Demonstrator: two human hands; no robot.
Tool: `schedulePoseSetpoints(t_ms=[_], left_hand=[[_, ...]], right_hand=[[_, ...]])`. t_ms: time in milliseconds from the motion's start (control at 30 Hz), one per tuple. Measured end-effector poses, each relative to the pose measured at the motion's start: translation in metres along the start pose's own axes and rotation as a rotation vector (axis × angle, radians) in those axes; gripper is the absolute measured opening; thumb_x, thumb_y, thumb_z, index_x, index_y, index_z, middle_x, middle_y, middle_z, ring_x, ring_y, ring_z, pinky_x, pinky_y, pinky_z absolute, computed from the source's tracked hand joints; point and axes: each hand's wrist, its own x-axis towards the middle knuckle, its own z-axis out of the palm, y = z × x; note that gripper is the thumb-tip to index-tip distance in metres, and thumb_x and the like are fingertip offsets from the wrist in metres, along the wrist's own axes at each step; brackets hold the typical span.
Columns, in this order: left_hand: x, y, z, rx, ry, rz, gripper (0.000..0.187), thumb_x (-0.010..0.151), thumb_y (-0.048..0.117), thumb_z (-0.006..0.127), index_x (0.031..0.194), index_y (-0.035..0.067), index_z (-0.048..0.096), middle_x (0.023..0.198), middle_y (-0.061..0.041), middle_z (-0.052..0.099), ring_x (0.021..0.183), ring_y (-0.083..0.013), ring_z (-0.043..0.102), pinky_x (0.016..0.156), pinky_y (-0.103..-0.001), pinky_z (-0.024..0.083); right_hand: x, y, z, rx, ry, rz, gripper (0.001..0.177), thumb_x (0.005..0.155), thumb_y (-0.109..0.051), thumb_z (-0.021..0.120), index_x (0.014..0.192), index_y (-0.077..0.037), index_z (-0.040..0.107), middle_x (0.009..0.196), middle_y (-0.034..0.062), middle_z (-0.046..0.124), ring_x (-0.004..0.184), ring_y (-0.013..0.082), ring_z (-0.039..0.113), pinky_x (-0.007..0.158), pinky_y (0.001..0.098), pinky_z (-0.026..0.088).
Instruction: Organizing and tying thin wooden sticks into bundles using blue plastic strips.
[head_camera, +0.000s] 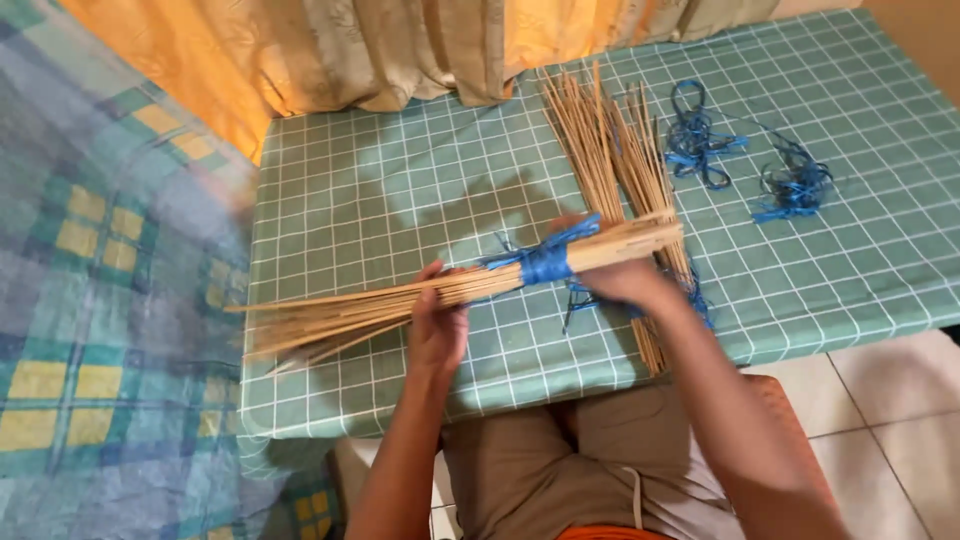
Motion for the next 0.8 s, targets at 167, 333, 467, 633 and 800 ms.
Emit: schedulePoseSetpoints(t_ms=[167,333,467,633,800], left_hand=[[-0.006,-0.001,0.014,0.04,-0.081,0.029,0.031,0.098,0.021,0.061,0.126,0.009,0.054,0.13,-0.02,0.066,0.132,-0.0389,0.058,0.114,-0.048,0.047],[-0.013,0.003,0.036,0.17,-0.131,0.038,0.027,0.1,0.022,0.058,0.122,0.009,0.053,0.13,-0.018,0.064,0.131,-0.0347,0.059,0.114,-0.046,0.045],[-0.018,0.004,0.047,0.255,-0.143,0.072,0.026,0.097,0.021,0.06,0.119,0.008,0.055,0.126,-0.015,0.066,0.127,-0.0299,0.062,0.113,-0.044,0.046],[-0.019,0.001,0.046,0.291,-0.142,0.087,0.023,0.099,0.022,0.056,0.118,0.008,0.054,0.125,-0.015,0.067,0.126,-0.0292,0.062,0.113,-0.043,0.045],[-0.028,0.008,0.055,0.438,-0.196,0.148,0.023,0.102,0.023,0.054,0.116,0.004,0.054,0.122,-0.019,0.066,0.126,-0.0287,0.061,0.114,-0.045,0.042]], right_hand=[[-0.043,-0.008,0.06,0.838,-0.071,0.246,0.037,0.065,0.008,0.094,0.092,-0.006,0.072,0.088,0.0094,0.078,0.085,0.0228,0.077,0.07,0.0338,0.066],[-0.048,0.013,0.1,1.283,0.238,0.333,0.015,0.084,0.004,0.08,0.085,-0.002,0.066,0.061,0.0105,0.062,0.046,0.0197,0.06,0.034,0.0247,0.044],[-0.05,0.02,0.086,1.255,0.343,0.296,0.017,0.083,0.01,0.078,0.087,-0.001,0.064,0.056,0.0085,0.055,0.04,0.0137,0.049,0.033,0.0238,0.039],[-0.047,0.011,0.066,1.232,0.372,0.291,0.02,0.081,0.009,0.078,0.084,-0.005,0.063,0.053,0.0043,0.054,0.041,0.01,0.05,0.037,0.0208,0.038],[-0.058,0.043,0.055,1.225,0.439,0.29,0.026,0.078,0.011,0.078,0.073,-0.008,0.061,0.05,0.0057,0.049,0.039,0.0113,0.045,0.037,0.0221,0.036]])
